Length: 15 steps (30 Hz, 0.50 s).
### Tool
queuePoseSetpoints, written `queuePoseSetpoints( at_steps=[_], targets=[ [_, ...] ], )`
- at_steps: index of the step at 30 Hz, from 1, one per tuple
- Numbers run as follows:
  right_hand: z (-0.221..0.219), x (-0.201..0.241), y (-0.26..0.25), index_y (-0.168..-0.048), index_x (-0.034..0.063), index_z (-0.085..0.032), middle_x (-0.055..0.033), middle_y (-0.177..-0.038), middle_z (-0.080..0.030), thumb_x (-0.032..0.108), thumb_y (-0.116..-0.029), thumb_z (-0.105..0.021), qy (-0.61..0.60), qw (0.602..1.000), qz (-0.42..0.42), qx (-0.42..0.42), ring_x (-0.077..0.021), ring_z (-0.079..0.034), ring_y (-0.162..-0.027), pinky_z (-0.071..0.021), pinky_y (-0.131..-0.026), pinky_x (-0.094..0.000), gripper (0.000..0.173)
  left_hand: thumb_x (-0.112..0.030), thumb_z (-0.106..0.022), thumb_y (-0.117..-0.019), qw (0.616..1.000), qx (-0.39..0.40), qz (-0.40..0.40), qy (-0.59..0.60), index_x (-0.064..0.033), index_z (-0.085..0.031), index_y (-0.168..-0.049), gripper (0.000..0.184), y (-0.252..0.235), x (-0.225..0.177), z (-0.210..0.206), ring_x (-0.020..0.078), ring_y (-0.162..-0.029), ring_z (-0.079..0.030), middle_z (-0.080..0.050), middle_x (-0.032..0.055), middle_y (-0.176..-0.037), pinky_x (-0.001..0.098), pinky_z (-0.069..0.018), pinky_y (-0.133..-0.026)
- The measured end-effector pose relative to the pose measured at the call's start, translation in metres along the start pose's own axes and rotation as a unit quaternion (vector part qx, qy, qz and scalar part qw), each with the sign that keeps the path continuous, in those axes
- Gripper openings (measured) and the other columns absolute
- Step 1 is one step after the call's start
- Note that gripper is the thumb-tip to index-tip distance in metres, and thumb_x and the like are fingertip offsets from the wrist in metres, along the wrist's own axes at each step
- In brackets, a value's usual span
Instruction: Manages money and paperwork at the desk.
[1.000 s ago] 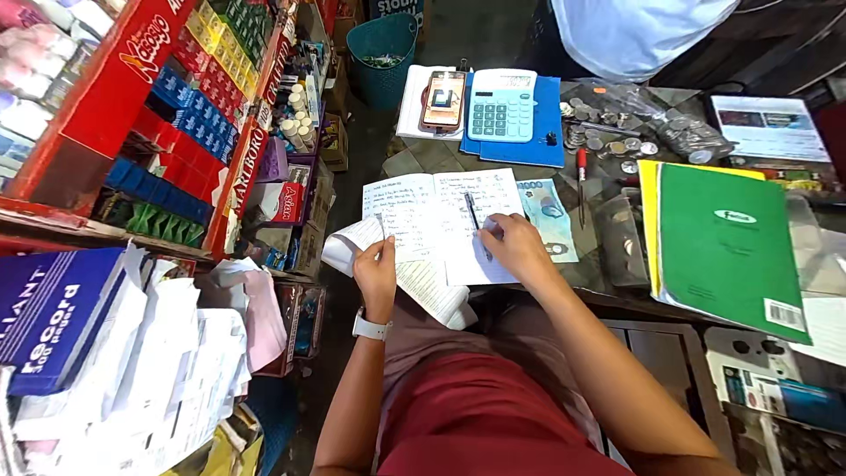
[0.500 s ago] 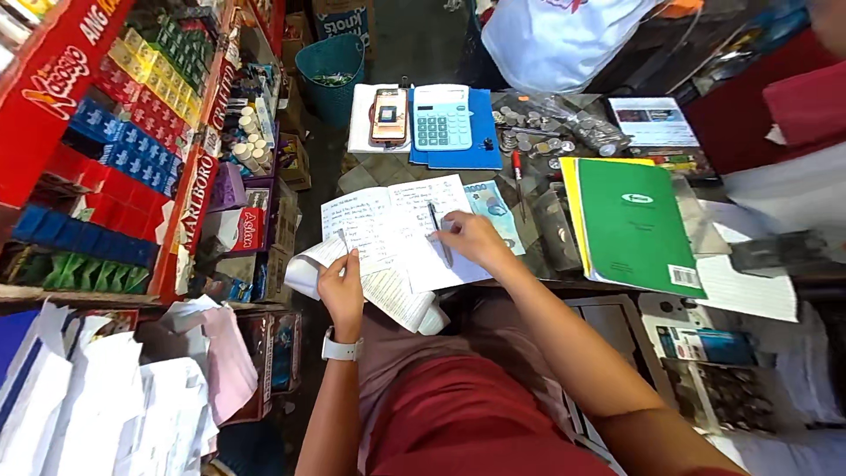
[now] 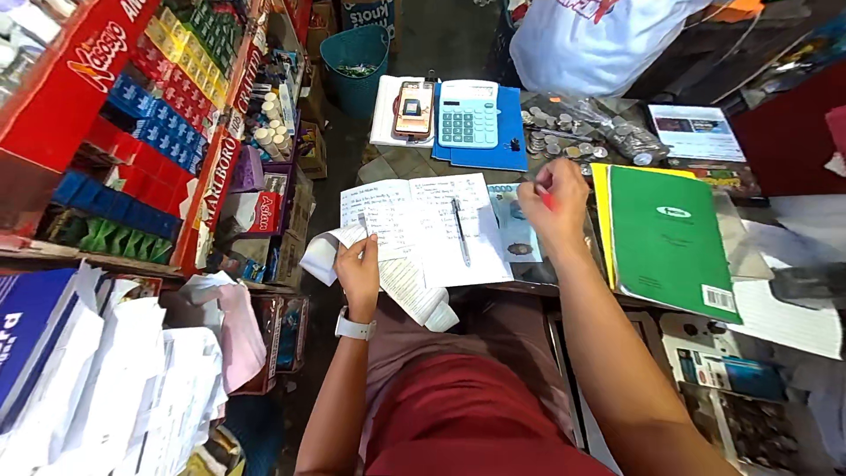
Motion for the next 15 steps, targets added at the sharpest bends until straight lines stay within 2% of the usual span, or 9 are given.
queuePoseSetpoints(
  at_steps=[2,3,4,5,7,10,12,13,15],
  targets=[
    [-0.012,0.036,0.022,-0.111,-0.0065,-0.056,-0.0267,-0.135,-0.05,0.002,-0.096,-0.052,-0.085,0.991,0.102,0.033,-0.0332,-0.063,-0.112,-0.0578,-0.089,-0.0461,0.018,-0.019,-0.069,-0.0975,1.0,-0.001,-0.002,0.007,-0.0034,-0.079,-0.096,0.018,0.0,0.0,-0.001,0.0209,-0.101,-0.067,-0.072,0.0151,-0.103,0.0396,-0.0514,-0.092],
    [-0.027,0.051,0.038,-0.115,-0.0097,-0.056,-0.0304,-0.146,-0.045,-0.002,-0.0963,-0.048,-0.103,0.981,0.141,0.081,-0.0355,-0.062,-0.12,-0.0563,-0.095,-0.0464,0.022,-0.019,-0.069,-0.0976,1.0,-0.001,-0.005,0.01,-0.0031,-0.079,-0.096,0.019,0.0,-0.001,-0.002,0.021,-0.101,-0.066,-0.072,0.0152,-0.102,0.0397,-0.0511,-0.092],
    [-0.045,0.062,0.057,-0.117,-0.0122,-0.059,-0.0339,-0.145,-0.048,-0.006,-0.0966,-0.047,-0.096,0.969,0.187,0.128,-0.0407,-0.061,-0.123,-0.0529,-0.101,-0.0502,0.024,-0.019,-0.068,-0.0979,1.0,0.0,-0.008,0.009,-0.003,-0.079,-0.097,0.019,0.0,-0.002,-0.003,0.0213,-0.101,-0.067,-0.072,0.0156,-0.102,0.0404,-0.0512,-0.092],
    [-0.061,0.068,0.077,-0.116,-0.0111,-0.065,-0.0325,-0.135,-0.059,-0.006,-0.0969,-0.05,-0.067,0.956,0.237,0.16,-0.043,-0.064,-0.12,-0.0511,-0.103,-0.0541,0.024,-0.018,-0.068,-0.0983,1.0,0.003,-0.011,0.01,-0.0026,-0.079,-0.097,0.02,0.0,-0.004,-0.003,0.0223,-0.101,-0.067,-0.072,0.0164,-0.102,0.0417,-0.051,-0.093],
    [-0.078,0.063,0.099,-0.114,-0.0066,-0.07,-0.0245,-0.118,-0.071,-0.006,-0.0946,-0.054,-0.005,0.939,0.301,0.168,-0.0424,-0.07,-0.111,-0.0507,-0.102,-0.059,0.025,-0.019,-0.068,-0.0983,1.0,0.013,-0.019,0.012,-0.0031,-0.079,-0.098,0.02,0.0,-0.007,-0.005,0.0237,-0.102,-0.067,-0.073,0.0166,-0.103,0.0436,-0.0508,-0.093],
    [-0.071,0.037,0.079,-0.128,-0.0083,-0.064,-0.0315,-0.132,-0.062,0.002,-0.099,-0.05,-0.03,0.964,0.21,0.157,-0.0471,-0.063,-0.12,-0.0517,-0.101,-0.0569,0.033,-0.022,-0.07,-0.0969,0.999,0.032,-0.033,0.012,-0.0054,-0.08,-0.096,0.019,0.001,-0.012,-0.01,0.023,-0.101,-0.067,-0.072,0.0148,-0.102,0.0433,-0.052,-0.091],
    [-0.063,0.029,0.057,-0.127,-0.0074,-0.063,-0.0299,-0.134,-0.055,0.008,-0.1001,-0.045,-0.137,0.974,0.126,0.131,-0.0371,-0.06,-0.117,-0.0532,-0.096,-0.0473,0.036,-0.022,-0.073,-0.0945,0.998,0.032,-0.057,0.017,-0.0062,-0.08,-0.094,0.017,0.002,-0.015,-0.013,0.023,-0.1,-0.067,-0.072,0.0144,-0.1,0.0429,-0.0527,-0.09],
    [-0.065,0.026,0.047,-0.126,-0.0052,-0.063,-0.0244,-0.131,-0.053,0.014,-0.1032,-0.042,-0.198,0.967,0.081,0.136,-0.0283,-0.06,-0.113,-0.0535,-0.094,-0.041,0.037,-0.022,-0.074,-0.0935,0.997,0.028,-0.064,0.021,-0.0065,-0.08,-0.092,0.017,0.002,-0.017,-0.015,0.023,-0.099,-0.067,-0.072,0.0142,-0.099,0.0426,-0.0528,-0.089],
    [-0.076,0.024,0.035,-0.123,-0.0035,-0.065,-0.0171,-0.132,-0.057,0.02,-0.1057,-0.044,-0.307,0.937,0.031,0.162,-0.0185,-0.063,-0.112,-0.0552,-0.096,-0.0343,0.036,-0.022,-0.076,-0.0922,0.998,0.016,-0.064,0.022,-0.007,-0.08,-0.091,0.016,0.001,-0.019,-0.017,0.0226,-0.098,-0.067,-0.072,0.0138,-0.098,0.0421,-0.0526,-0.088]
  ],
)
Point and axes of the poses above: each hand's wrist, its own y-axis away from the middle knuckle, its own z-axis out of the back of the hand, x = y × z, the point moved 10 cm from there along -y, towards the middle knuckle
